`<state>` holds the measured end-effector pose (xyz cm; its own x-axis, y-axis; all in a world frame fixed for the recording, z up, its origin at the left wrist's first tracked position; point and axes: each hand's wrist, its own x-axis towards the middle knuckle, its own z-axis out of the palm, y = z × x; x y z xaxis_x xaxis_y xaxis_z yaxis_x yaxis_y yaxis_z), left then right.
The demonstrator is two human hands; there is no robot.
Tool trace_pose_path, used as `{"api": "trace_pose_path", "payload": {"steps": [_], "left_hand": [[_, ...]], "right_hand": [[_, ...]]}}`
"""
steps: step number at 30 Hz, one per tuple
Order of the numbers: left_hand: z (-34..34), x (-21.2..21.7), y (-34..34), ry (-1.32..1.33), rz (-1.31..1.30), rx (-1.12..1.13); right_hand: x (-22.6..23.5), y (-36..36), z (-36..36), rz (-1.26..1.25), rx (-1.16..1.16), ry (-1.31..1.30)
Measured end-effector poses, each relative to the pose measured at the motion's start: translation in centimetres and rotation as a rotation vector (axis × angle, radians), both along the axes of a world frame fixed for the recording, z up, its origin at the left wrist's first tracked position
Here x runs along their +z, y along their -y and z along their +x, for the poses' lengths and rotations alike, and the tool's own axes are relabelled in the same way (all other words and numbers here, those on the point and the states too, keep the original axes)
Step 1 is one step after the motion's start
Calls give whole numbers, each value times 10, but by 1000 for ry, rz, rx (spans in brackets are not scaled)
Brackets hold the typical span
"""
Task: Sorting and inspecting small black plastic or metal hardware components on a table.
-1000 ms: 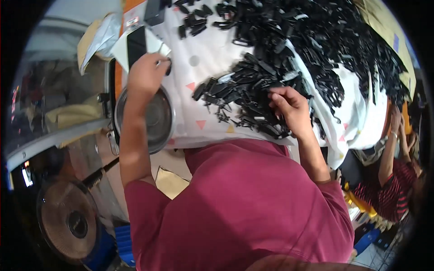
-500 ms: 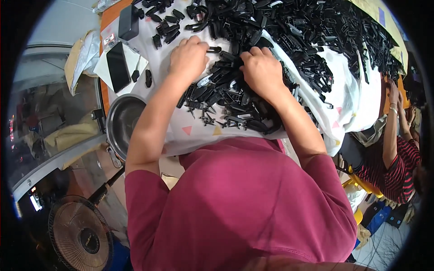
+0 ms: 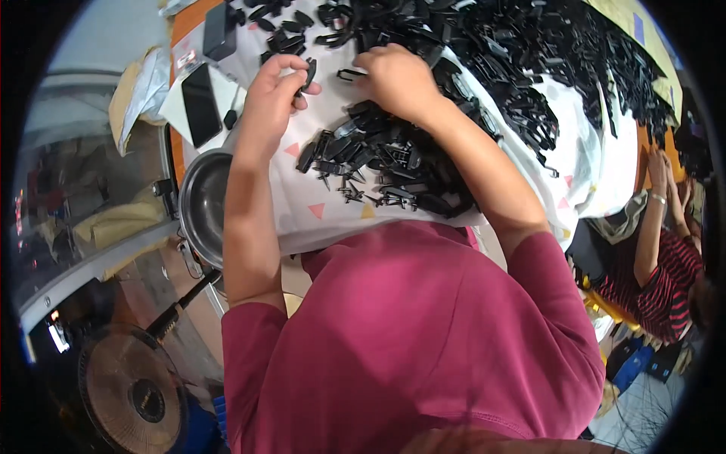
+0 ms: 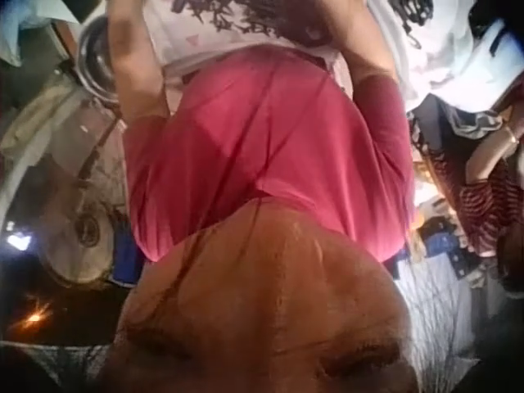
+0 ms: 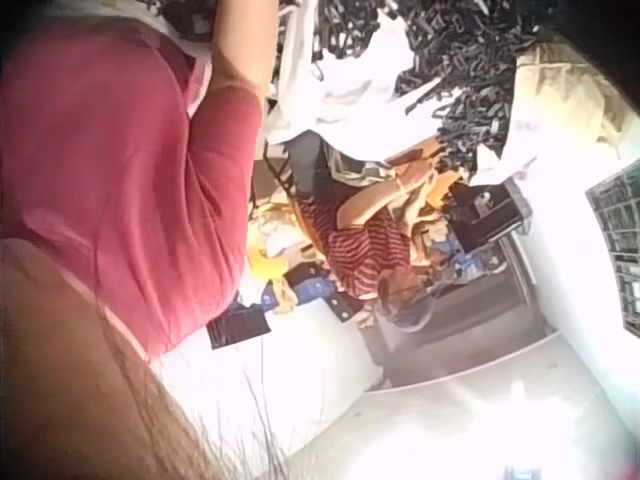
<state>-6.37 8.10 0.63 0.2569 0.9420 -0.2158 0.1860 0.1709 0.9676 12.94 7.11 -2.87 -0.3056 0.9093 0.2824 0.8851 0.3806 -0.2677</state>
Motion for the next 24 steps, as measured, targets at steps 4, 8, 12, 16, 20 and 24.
{"api": "trace_pose_path", "payload": {"steps": [4, 8, 12, 16, 20, 24], "left_hand": [[-10, 3, 27, 592, -175, 144], [-5, 9, 50, 402, -25, 109], [15, 11, 49, -5, 431, -15], [39, 24, 51, 159, 391, -81], [39, 33, 56, -200, 703, -119], [36, 34, 61, -393, 925, -127]], "right_hand": [[-17, -27, -18, -145, 13, 222], [16, -8, -12, -52, 163, -554], [81, 49, 6, -695, 116, -1188], [73, 60, 18, -749, 77, -1437], [74, 63, 28, -861, 46, -1490], [74, 65, 29, -871, -34, -1374]]}}
